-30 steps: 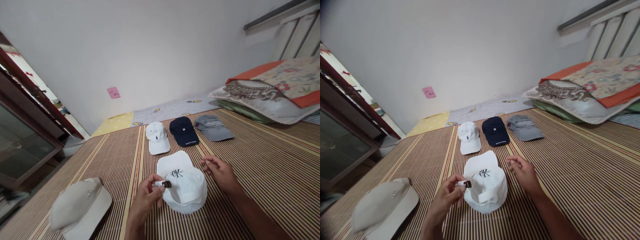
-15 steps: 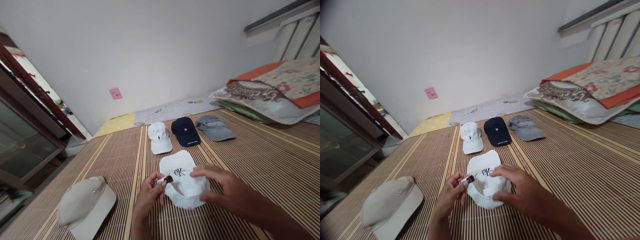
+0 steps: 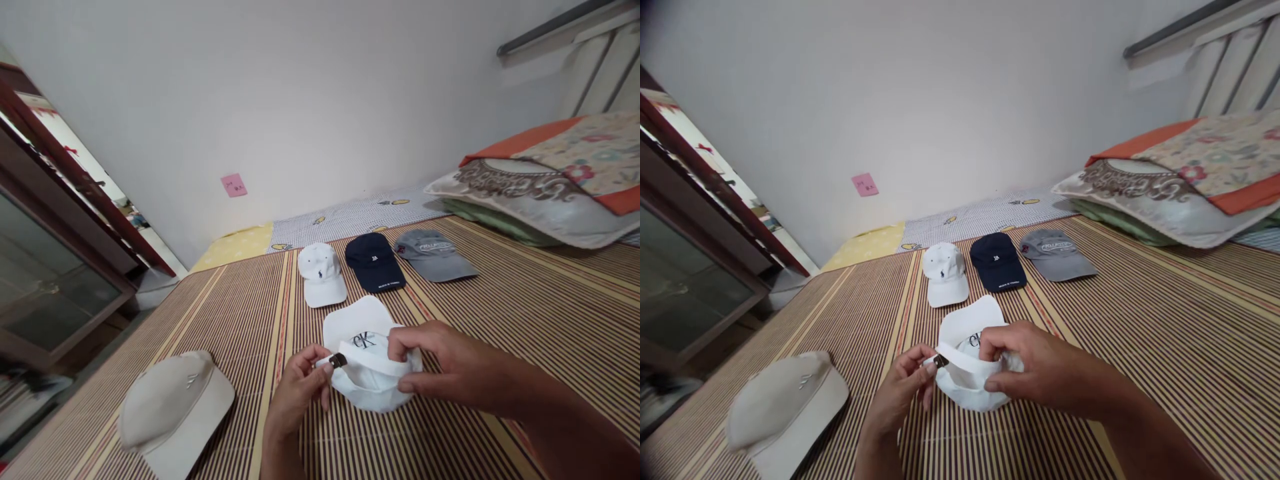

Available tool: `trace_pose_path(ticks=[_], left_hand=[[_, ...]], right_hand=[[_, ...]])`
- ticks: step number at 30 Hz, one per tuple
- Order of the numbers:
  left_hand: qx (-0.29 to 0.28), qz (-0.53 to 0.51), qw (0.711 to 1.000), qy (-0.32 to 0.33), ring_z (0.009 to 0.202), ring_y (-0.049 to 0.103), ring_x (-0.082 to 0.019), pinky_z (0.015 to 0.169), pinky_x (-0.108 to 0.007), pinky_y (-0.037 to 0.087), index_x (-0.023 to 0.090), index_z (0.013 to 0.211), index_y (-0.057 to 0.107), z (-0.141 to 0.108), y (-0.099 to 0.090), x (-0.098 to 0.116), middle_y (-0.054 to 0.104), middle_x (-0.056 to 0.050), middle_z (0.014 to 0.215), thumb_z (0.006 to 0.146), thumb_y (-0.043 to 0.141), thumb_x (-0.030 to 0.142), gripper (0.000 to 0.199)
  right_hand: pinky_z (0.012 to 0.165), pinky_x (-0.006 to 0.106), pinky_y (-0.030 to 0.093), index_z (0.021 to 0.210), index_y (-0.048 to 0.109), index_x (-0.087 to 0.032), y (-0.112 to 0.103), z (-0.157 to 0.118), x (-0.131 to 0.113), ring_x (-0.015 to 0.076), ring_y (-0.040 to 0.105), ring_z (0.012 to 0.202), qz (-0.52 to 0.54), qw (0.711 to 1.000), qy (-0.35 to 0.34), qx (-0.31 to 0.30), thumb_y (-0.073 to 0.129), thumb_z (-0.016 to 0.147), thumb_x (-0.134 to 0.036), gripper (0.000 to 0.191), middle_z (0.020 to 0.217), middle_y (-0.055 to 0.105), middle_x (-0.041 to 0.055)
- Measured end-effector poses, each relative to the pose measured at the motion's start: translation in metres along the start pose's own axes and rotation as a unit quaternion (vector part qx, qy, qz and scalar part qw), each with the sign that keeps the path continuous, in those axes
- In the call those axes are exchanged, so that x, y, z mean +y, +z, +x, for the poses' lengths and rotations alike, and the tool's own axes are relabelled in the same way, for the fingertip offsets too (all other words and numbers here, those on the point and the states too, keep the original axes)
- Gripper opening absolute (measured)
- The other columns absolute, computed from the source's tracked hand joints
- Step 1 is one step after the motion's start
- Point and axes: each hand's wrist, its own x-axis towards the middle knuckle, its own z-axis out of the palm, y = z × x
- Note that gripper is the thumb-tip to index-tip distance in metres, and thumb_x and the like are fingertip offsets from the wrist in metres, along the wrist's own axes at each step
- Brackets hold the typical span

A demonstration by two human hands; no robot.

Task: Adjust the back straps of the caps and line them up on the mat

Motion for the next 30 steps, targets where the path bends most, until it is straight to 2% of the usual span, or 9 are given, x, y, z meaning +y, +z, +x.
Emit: trace_pose_path(ticks=[5, 8, 11, 16, 19, 24, 27, 30], left_hand=[[-0.002, 0.008, 1.0, -0.009, 0.035, 0.048, -0.006, 0.042, -0.018, 0.019, 0.018, 0.087, 0.06, 0.001, 0.005, 0.001, 0.055, 0.009, 0.052, 0.086, 0.077, 0.052, 0.039], [-0.009, 0.0, 1.0, -0.015, 0.035, 0.049, -0.005, 0.039, -0.018, 0.021, 0.018, 0.087, 0.059, 0.001, 0.011, 0.003, 0.058, 0.008, 0.06, 0.084, 0.078, 0.053, 0.04], [-0.014, -0.001, 1.0, -0.008, 0.035, 0.049, -0.005, 0.039, -0.017, 0.021, 0.018, 0.087, 0.059, 0.001, 0.015, 0.003, 0.056, 0.009, 0.059, 0.086, 0.077, 0.053, 0.039], [-0.025, 0.011, 1.0, -0.002, 0.037, 0.041, -0.002, 0.04, -0.017, 0.022, 0.017, 0.088, 0.062, 0.007, 0.017, 0.006, 0.054, 0.008, 0.061, 0.085, 0.078, 0.053, 0.039], [-0.037, 0.025, 0.999, -0.007, 0.039, 0.04, -0.002, 0.041, -0.017, 0.024, 0.017, 0.088, 0.063, 0.014, 0.019, 0.014, 0.052, 0.008, 0.06, 0.084, 0.079, 0.053, 0.04], [-0.076, 0.05, 0.995, -0.033, 0.044, 0.053, -0.006, 0.045, -0.017, 0.032, 0.017, 0.09, 0.064, 0.022, 0.021, 0.028, 0.059, 0.005, 0.063, 0.085, 0.078, 0.052, 0.038], [-0.084, 0.06, 0.994, -0.038, 0.044, 0.057, -0.007, 0.045, -0.018, 0.038, 0.017, 0.088, 0.063, 0.022, 0.024, 0.031, 0.062, 0.004, 0.068, 0.084, 0.079, 0.051, 0.038], [-0.065, 0.063, 0.995, -0.037, 0.038, 0.048, -0.005, 0.038, -0.018, 0.034, 0.017, 0.087, 0.06, 0.021, 0.028, 0.029, 0.058, 0.005, 0.068, 0.085, 0.076, 0.054, 0.04]], right_hand=[[0.058, 0.024, 0.035, 0.077, 0.065, -0.021, -0.003, 0.002, 0.002, 0.0137, 0.049, 0.065, 0.094, 0.995, -0.011, 0.033, 0.073, 0.085, -0.038, 0.02, 0.071, 0.059, -0.0026], [0.058, 0.024, 0.039, 0.08, 0.067, -0.02, -0.001, 0.006, 0.002, 0.0145, 0.054, 0.067, 0.144, 0.988, -0.016, 0.057, 0.07, 0.089, -0.042, 0.024, 0.075, 0.064, -0.0001], [0.062, 0.025, 0.043, 0.089, 0.068, -0.019, 0.001, 0.013, 0.005, 0.0148, 0.06, 0.068, 0.189, 0.979, -0.021, 0.068, 0.061, 0.097, -0.047, 0.03, 0.079, 0.069, 0.0023], [0.051, 0.024, 0.035, 0.093, 0.068, -0.017, 0.002, 0.022, 0.013, 0.0103, 0.053, 0.053, 0.184, 0.98, -0.011, 0.07, 0.049, 0.104, -0.052, 0.041, 0.073, 0.067, 0.0011], [0.051, 0.023, 0.036, 0.098, 0.066, -0.017, 0.003, 0.025, 0.015, 0.0107, 0.055, 0.054, 0.201, 0.977, -0.015, 0.064, 0.051, 0.104, -0.05, 0.037, 0.073, 0.067, 0.0002], [0.053, 0.021, 0.041, 0.101, 0.058, -0.021, 0.006, 0.029, 0.02, 0.0119, 0.06, 0.058, 0.262, 0.964, -0.014, 0.048, 0.052, 0.104, -0.047, 0.027, 0.076, 0.07, -0.0005], [0.048, 0.02, 0.037, 0.094, 0.056, -0.021, 0.005, 0.029, 0.025, 0.0113, 0.057, 0.055, 0.25, 0.967, -0.003, 0.048, 0.052, 0.103, -0.049, 0.03, 0.077, 0.071, 0.0009], [0.048, 0.021, 0.035, 0.086, 0.06, -0.019, 0.001, 0.027, 0.027, 0.0111, 0.053, 0.054, 0.199, 0.979, 0.008, 0.038, 0.053, 0.102, -0.045, 0.031, 0.074, 0.07, 0.0017]])
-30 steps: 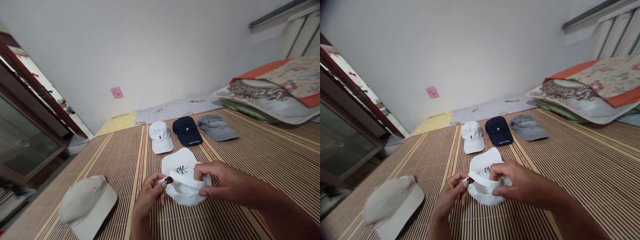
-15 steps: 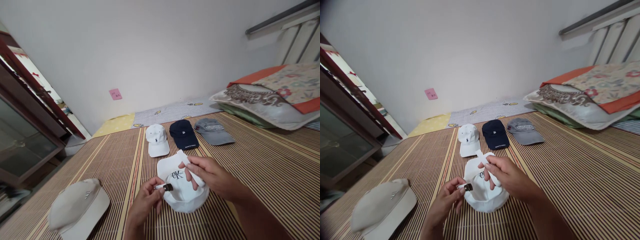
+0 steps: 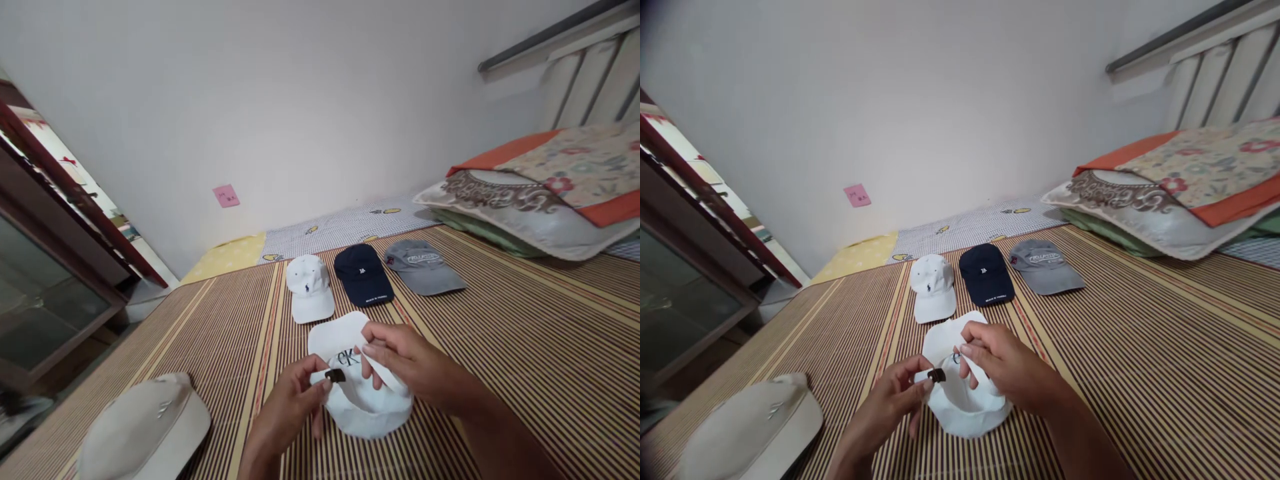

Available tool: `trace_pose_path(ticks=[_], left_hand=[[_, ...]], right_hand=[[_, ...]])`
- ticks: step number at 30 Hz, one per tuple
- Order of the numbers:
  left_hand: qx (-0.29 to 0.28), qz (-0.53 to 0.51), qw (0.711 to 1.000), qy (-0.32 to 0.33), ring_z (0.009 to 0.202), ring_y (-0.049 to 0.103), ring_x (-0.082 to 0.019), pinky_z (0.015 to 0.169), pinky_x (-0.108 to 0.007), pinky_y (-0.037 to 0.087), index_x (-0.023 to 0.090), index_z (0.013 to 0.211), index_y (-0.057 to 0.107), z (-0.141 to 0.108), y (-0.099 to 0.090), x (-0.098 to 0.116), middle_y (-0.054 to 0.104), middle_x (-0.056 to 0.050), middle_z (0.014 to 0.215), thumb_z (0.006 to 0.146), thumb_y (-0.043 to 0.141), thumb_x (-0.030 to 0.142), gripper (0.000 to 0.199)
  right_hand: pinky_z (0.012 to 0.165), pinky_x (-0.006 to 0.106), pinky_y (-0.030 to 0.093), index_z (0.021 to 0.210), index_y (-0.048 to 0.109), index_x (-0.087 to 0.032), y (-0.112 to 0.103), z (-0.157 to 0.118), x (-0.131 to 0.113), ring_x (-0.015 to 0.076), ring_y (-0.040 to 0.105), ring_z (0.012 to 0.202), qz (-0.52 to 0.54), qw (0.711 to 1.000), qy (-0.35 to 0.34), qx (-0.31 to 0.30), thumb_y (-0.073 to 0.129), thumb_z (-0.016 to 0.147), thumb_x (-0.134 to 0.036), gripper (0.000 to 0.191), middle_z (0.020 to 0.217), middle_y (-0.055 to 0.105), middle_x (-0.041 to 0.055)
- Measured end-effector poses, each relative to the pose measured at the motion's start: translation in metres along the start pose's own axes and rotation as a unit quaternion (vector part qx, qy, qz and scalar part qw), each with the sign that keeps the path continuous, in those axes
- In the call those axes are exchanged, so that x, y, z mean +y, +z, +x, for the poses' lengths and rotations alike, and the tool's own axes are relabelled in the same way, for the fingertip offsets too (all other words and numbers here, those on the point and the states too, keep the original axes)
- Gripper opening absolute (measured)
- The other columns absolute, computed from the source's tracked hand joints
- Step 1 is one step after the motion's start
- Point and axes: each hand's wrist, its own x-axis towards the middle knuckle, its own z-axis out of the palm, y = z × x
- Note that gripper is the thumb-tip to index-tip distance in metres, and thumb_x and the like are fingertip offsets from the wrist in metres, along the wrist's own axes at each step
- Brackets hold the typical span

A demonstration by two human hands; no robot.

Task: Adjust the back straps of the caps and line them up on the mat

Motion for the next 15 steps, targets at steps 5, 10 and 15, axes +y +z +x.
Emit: trace_pose_path(ticks=[5, 10, 15], left_hand=[[0.035, -0.013, 0.999, 0.026, 0.04, 0.038, -0.003, 0.039, -0.017, 0.032, 0.018, 0.09, 0.06, 0.003, 0.01, -0.003, 0.052, 0.008, 0.064, 0.083, 0.077, 0.058, 0.044], [0.031, -0.019, 0.999, 0.039, 0.047, 0.042, -0.005, 0.049, -0.018, 0.032, 0.018, 0.09, 0.058, 0.0, 0.015, -0.001, 0.05, 0.008, 0.06, 0.086, 0.075, 0.056, 0.042], [0.042, -0.028, 0.998, 0.048, 0.05, 0.042, -0.006, 0.051, -0.02, 0.03, 0.019, 0.088, 0.057, -0.004, 0.013, -0.008, 0.048, 0.008, 0.061, 0.087, 0.076, 0.055, 0.041]], right_hand=[[0.065, 0.026, 0.047, 0.085, 0.065, -0.017, -0.003, -0.001, -0.001, 0.0164, 0.065, 0.071, -0.014, 1.0, -0.006, 0.011, 0.057, 0.098, -0.033, 0.022, 0.08, 0.07, 0.0038], [0.066, 0.027, 0.047, 0.086, 0.064, -0.018, 0.0, 0.0, 0.001, 0.0157, 0.065, 0.07, -0.002, 1.0, -0.01, -0.004, 0.055, 0.098, -0.029, 0.019, 0.081, 0.07, 0.003], [0.064, 0.026, 0.045, 0.085, 0.063, -0.018, -0.002, -0.001, -0.002, 0.0152, 0.063, 0.069, -0.017, 1.0, -0.007, -0.016, 0.054, 0.099, -0.028, 0.02, 0.079, 0.07, 0.0027]])
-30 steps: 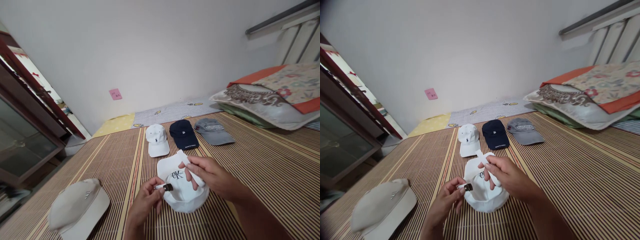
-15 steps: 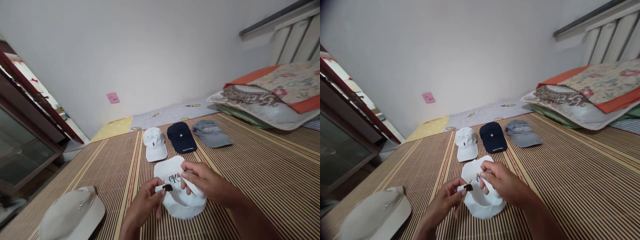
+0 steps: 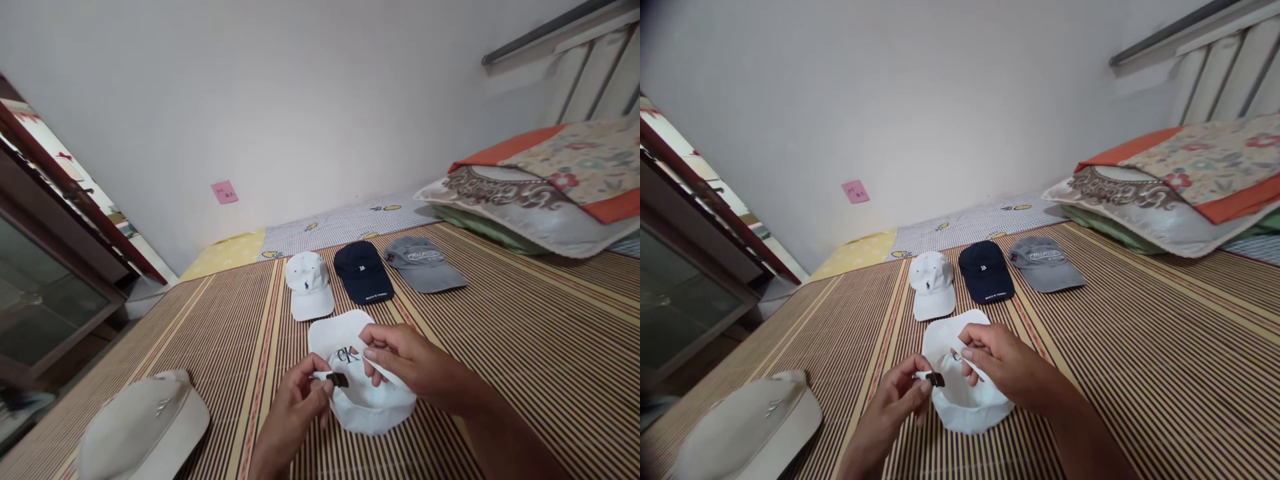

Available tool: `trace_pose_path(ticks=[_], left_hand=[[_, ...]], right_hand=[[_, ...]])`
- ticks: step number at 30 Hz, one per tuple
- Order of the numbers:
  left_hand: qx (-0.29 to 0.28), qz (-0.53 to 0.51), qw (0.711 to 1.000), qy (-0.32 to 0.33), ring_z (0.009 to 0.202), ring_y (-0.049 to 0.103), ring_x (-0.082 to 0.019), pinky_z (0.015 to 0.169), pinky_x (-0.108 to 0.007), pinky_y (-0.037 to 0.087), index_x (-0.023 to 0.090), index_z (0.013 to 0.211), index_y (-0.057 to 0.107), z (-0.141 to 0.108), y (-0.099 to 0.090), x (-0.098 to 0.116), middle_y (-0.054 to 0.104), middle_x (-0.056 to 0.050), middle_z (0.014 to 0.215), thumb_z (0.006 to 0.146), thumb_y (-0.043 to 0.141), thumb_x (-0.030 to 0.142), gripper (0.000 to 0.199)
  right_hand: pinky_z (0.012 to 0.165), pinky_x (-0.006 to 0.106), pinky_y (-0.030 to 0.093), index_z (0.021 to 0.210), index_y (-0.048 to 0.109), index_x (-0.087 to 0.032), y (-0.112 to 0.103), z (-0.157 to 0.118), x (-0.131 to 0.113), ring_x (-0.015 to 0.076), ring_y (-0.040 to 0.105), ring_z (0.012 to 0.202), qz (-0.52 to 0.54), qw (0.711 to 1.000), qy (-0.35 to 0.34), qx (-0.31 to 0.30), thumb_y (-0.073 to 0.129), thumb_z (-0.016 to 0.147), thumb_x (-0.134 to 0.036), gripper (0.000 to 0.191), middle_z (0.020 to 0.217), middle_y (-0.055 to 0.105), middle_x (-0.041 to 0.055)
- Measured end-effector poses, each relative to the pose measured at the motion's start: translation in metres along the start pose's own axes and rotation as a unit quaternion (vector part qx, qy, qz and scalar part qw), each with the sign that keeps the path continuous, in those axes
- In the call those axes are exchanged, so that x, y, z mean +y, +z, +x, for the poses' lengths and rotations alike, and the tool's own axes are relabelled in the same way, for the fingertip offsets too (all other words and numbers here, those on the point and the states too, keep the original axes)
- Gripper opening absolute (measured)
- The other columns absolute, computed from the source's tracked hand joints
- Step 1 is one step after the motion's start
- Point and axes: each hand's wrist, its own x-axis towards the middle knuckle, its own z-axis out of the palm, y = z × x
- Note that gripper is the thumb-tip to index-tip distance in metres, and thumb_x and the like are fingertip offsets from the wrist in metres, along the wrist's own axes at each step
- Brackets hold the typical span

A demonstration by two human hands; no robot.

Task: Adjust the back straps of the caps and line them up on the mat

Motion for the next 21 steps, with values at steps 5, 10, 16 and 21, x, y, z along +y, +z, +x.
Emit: trace_pose_path(ticks=[5, 10, 16, 21], left_hand=[[-0.009, -0.025, 1.0, 0.013, 0.054, 0.039, -0.007, 0.054, -0.021, 0.028, 0.018, 0.092, 0.06, 0.004, -0.002, -0.01, 0.047, 0.007, 0.064, 0.089, 0.074, 0.052, 0.037], [-0.023, -0.048, 0.998, 0.015, 0.061, 0.043, -0.009, 0.059, -0.021, 0.033, 0.019, 0.094, 0.062, 0.005, -0.003, -0.013, 0.049, 0.005, 0.069, 0.085, 0.08, 0.049, 0.036], [-0.01, -0.045, 0.999, 0.003, 0.058, 0.045, -0.008, 0.059, -0.021, 0.033, 0.02, 0.094, 0.06, 0.004, -0.002, -0.013, 0.051, 0.007, 0.065, 0.085, 0.08, 0.048, 0.036], [-0.001, -0.038, 0.999, 0.004, 0.058, 0.044, -0.009, 0.059, -0.021, 0.033, 0.02, 0.092, 0.059, 0.004, -0.001, -0.012, 0.048, 0.007, 0.064, 0.085, 0.08, 0.047, 0.034]], right_hand=[[0.063, 0.026, 0.043, 0.081, 0.061, -0.018, -0.001, 0.001, -0.003, 0.0153, 0.062, 0.067, -0.01, 1.0, 0.002, -0.003, 0.053, 0.099, -0.029, 0.022, 0.074, 0.068, 0.0016], [0.063, 0.027, 0.043, 0.08, 0.061, -0.018, 0.0, 0.003, 0.002, 0.0154, 0.061, 0.066, -0.015, 1.0, 0.003, -0.012, 0.053, 0.098, -0.028, 0.021, 0.073, 0.066, 0.0009], [0.066, 0.027, 0.046, 0.082, 0.062, -0.018, 0.002, 0.003, 0.002, 0.0157, 0.062, 0.068, 0.005, 1.0, 0.016, -0.012, 0.053, 0.097, -0.029, 0.02, 0.075, 0.066, 0.0015], [0.067, 0.028, 0.047, 0.092, 0.061, -0.018, 0.002, 0.004, 0.002, 0.0154, 0.062, 0.068, 0.011, 1.0, 0.018, -0.011, 0.054, 0.096, -0.026, 0.011, 0.075, 0.068, 0.0005]])
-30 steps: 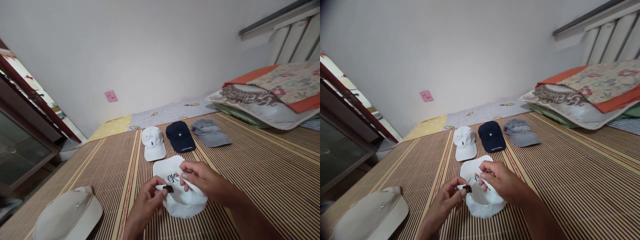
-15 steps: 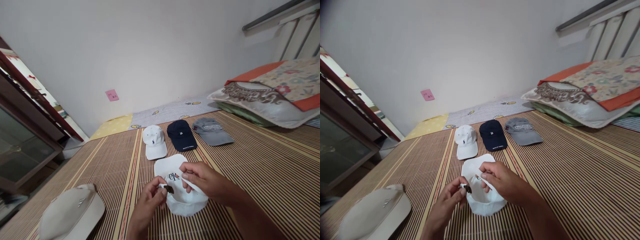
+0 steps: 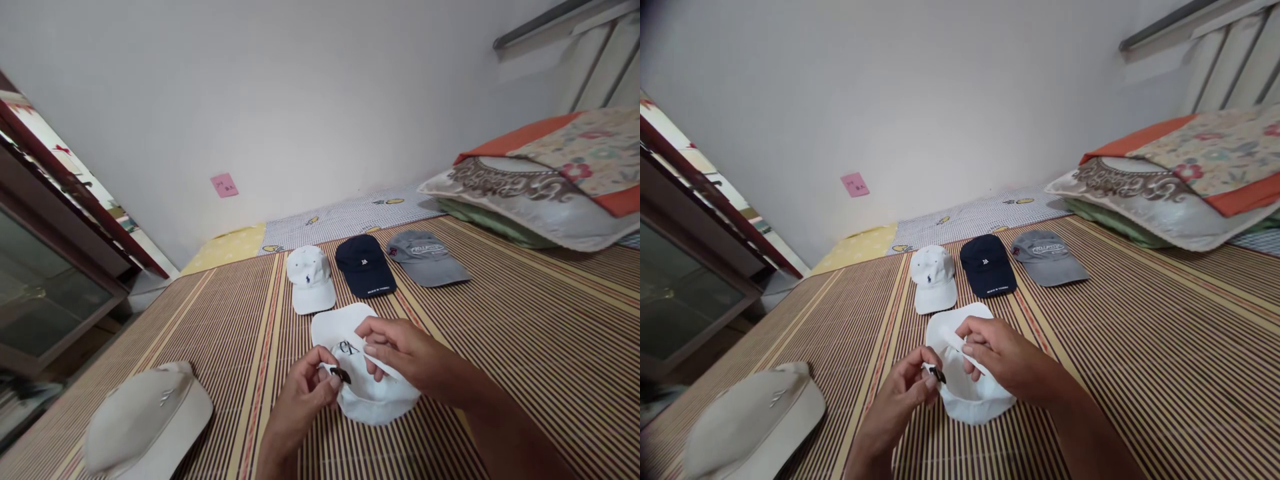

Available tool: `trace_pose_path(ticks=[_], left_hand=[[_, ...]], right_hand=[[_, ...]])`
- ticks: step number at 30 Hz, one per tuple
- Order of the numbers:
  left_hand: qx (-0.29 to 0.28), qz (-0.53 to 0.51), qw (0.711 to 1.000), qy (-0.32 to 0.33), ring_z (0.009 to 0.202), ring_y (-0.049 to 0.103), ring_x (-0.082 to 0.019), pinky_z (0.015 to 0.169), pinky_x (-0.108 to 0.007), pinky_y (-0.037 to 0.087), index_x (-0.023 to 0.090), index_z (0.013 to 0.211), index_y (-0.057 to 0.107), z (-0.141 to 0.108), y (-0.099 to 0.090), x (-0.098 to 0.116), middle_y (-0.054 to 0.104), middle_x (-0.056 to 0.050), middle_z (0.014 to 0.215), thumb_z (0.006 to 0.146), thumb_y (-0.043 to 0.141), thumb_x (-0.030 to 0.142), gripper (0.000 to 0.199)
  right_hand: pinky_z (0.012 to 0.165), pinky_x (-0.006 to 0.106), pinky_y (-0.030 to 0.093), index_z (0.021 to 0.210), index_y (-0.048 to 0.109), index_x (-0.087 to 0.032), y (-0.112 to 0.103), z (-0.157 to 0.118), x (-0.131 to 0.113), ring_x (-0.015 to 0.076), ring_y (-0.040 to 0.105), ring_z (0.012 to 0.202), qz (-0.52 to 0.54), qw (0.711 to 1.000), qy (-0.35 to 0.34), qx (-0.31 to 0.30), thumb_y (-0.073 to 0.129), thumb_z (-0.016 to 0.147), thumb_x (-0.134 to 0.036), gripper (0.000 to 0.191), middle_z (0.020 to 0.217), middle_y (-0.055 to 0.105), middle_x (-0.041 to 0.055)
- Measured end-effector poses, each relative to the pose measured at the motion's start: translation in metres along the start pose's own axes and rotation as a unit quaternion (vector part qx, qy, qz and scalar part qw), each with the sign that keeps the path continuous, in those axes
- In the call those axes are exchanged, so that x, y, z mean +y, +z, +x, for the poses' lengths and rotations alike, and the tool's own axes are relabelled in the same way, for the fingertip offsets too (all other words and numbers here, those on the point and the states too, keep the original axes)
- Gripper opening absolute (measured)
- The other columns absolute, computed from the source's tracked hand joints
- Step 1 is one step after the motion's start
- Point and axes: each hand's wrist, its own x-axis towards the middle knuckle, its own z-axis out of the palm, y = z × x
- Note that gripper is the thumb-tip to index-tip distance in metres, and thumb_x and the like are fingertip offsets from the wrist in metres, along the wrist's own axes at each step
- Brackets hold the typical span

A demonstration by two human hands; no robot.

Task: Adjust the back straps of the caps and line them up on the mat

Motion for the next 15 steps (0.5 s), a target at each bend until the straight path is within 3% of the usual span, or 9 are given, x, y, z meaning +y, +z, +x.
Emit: trace_pose_path(ticks=[4, 9, 15], left_hand=[[0.017, 0.014, 1.0, -0.005, 0.059, 0.044, -0.009, 0.059, -0.022, 0.034, 0.02, 0.09, 0.06, 0.0012, 0.0014, -0.0005, 0.049, 0.006, 0.065, 0.087, 0.078, 0.045, 0.031], [0.002, -0.009, 1.0, 0.013, 0.059, 0.045, -0.009, 0.059, -0.022, 0.033, 0.019, 0.092, 0.061, 0.0016, 0.002, 0.0001, 0.052, 0.005, 0.067, 0.09, 0.076, 0.044, 0.029], [-0.021, -0.049, 0.998, 0.031, 0.054, 0.04, -0.008, 0.054, -0.022, 0.027, 0.018, 0.092, 0.064, 0.0023, -0.0012, -0.0042, 0.051, 0.005, 0.065, 0.091, 0.076, 0.043, 0.028]], right_hand=[[0.066, 0.027, 0.047, 0.089, 0.057, -0.02, -0.0004, 0.0, 0.0027, 0.0156, 0.064, 0.066, -0.009, 1.0, 0.007, 0.009, 0.055, 0.096, -0.025, 0.008, 0.073, 0.07, 0.0004], [0.066, 0.028, 0.048, 0.088, 0.061, -0.019, -0.0005, 0.001, 0.0052, 0.0168, 0.069, 0.07, -0.008, 1.0, 0.012, 0.014, 0.056, 0.095, -0.025, 0.011, 0.087, 0.075, 0.0048], [0.055, 0.024, 0.04, 0.086, 0.06, -0.019, 0.003, 0.0009, 0.0069, 0.0108, 0.055, 0.055, -0.011, 1.0, 0.016, -0.01, 0.054, 0.096, -0.024, 0.013, 0.079, 0.068, -0.0001]])
